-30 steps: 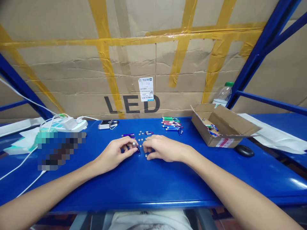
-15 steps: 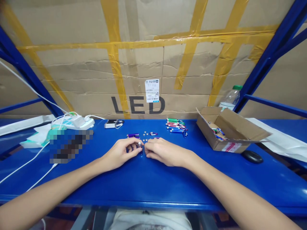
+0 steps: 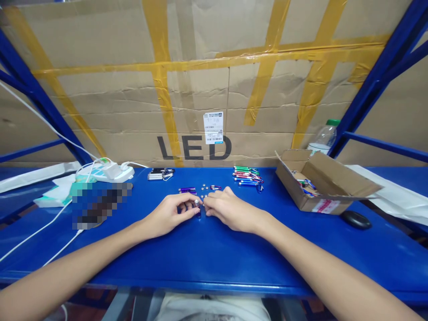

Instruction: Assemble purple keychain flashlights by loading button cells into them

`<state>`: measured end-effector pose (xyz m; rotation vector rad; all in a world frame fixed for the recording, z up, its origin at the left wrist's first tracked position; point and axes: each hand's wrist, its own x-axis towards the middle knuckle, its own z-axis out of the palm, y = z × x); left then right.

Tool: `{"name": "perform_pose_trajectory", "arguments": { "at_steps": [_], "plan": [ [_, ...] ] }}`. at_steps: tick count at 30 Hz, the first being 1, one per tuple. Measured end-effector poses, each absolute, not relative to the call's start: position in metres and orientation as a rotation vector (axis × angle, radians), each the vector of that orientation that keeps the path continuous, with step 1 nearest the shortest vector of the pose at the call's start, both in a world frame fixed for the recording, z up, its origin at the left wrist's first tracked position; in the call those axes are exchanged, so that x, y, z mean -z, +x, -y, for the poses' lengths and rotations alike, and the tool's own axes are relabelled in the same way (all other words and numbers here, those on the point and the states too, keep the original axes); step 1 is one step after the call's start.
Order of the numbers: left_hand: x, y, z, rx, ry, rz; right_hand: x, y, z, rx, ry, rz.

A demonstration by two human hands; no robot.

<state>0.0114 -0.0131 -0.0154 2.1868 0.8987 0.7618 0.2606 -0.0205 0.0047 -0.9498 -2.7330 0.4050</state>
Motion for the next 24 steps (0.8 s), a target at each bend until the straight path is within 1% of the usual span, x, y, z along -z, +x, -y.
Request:
{"name": "perform_pose_trajectory", "arguments": {
  "at_steps": [3,15,24],
  "plan": [
    [0.0150,0.0111,0.0131,-0.762,2.196,-0.893,-0.0054,0.2620,0.0197,-0.442,-0.945,2.729],
    [0.0129,0.0113,0.0146,-0.731,2.254,-0.902,-0.0060,0.2630,0.0148,-0.385,-1.008,2.687],
    [0.0163,0.0117,0.0117,-0.707,2.302,-0.915,-0.0097,0.2670,0.0141,-0.482,-0.978,2.720]
  ]
}}
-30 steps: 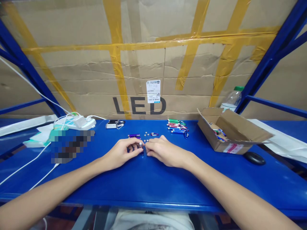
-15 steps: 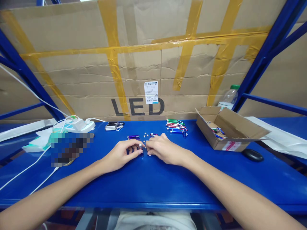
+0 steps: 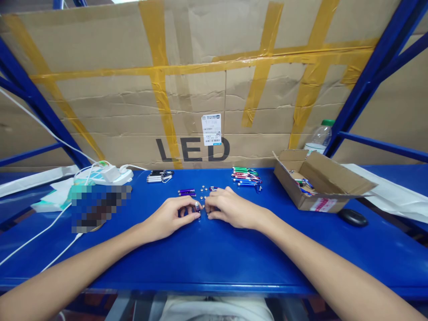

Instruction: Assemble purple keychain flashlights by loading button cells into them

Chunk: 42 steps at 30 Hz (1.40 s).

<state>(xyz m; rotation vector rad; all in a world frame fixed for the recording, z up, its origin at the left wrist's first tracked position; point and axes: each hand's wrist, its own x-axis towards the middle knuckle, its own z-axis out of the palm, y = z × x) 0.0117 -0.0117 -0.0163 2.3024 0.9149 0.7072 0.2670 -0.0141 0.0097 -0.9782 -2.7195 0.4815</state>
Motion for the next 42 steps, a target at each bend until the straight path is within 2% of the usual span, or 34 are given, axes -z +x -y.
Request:
{"name": "perform_pose_trajectory", "arguments": {
  "at_steps": [8,13,31,36,42],
  "plan": [
    [0.013,0.012,0.014,-0.657,2.392,-0.906,-0.011,0.269,0.013,-0.397,-0.925,2.610],
    [0.011,0.013,0.015,-0.657,2.432,-0.871,-0.020,0.263,0.020,-0.467,-0.780,2.452],
    [0.015,0.011,0.014,-0.697,2.461,-0.816,-0.020,0.261,0.023,-0.468,-0.771,2.432],
    [0.015,0.012,0.014,-0.700,2.443,-0.844,-0.030,0.280,0.011,-0.430,-0.864,2.484],
    [0.014,0.012,0.013,-0.694,2.436,-0.864,-0.034,0.296,0.006,-0.644,-1.104,2.731]
  ]
}}
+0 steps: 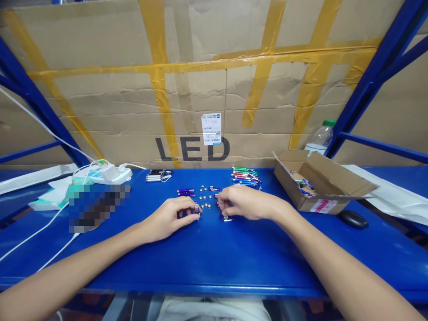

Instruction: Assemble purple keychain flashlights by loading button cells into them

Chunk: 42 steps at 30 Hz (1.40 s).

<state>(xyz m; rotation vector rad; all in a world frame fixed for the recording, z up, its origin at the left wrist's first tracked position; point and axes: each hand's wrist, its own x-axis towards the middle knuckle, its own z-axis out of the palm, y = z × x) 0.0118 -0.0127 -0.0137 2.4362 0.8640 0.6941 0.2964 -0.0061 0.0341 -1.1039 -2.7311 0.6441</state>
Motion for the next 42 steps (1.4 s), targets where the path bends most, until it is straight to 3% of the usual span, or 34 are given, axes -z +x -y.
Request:
{"name": "perform_pose_trajectory", "arguments": {
  "at_steps": [10,16,29,42],
  "plan": [
    [0.011,0.012,0.013,-0.679,2.428,-0.878,-0.035,0.294,0.012,-0.659,-1.118,2.793],
    [0.010,0.012,0.017,-0.668,2.411,-0.949,-0.030,0.282,0.014,-0.349,-0.926,2.445],
    [0.010,0.010,0.019,-0.718,2.510,-0.882,-0.020,0.268,0.017,-0.500,-0.821,2.346],
    [0.007,0.011,0.020,-0.697,2.041,-0.908,-0.011,0.267,0.016,-0.309,-0.724,2.450]
  ]
}}
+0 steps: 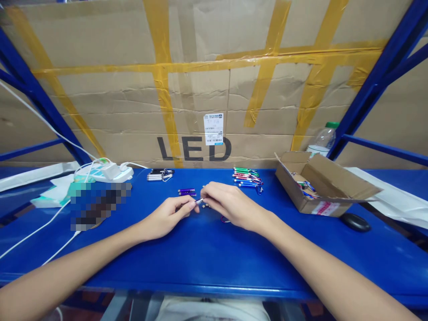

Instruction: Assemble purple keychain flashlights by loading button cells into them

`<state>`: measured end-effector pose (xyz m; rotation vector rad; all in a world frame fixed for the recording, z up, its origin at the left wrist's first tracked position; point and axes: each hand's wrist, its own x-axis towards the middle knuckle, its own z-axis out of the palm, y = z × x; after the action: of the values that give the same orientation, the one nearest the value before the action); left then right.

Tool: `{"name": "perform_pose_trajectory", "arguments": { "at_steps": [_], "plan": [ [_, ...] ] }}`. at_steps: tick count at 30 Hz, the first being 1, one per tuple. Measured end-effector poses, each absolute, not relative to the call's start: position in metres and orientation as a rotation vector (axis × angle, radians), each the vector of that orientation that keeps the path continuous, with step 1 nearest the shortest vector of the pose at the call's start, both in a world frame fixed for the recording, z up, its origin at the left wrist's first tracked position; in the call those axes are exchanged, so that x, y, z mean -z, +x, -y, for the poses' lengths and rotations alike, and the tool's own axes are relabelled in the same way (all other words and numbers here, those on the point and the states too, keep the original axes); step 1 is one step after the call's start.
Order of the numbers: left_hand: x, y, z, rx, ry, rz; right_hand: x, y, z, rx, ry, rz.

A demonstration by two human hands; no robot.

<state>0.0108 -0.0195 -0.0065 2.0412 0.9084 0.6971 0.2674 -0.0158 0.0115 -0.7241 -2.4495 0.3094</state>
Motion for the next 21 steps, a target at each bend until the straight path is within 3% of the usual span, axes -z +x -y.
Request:
{"name": "perform_pose_trajectory", "arguments": {
  "at_steps": [8,13,16,21],
  "plan": [
    [0.010,0.012,0.013,-0.569,1.434,-0.700,-0.006,0.264,0.017,-0.212,-0.691,2.415],
    [0.008,0.010,0.016,-0.721,1.958,-0.840,-0.005,0.263,0.018,-0.322,-0.732,2.401],
    [0.012,0.006,0.014,-0.857,2.341,-0.910,-0.006,0.257,0.018,-0.622,-0.884,2.293],
    [0.023,-0.001,0.007,-1.070,2.761,-0.835,-0.010,0.248,0.015,-1.490,-1.074,1.740]
  ]
}}
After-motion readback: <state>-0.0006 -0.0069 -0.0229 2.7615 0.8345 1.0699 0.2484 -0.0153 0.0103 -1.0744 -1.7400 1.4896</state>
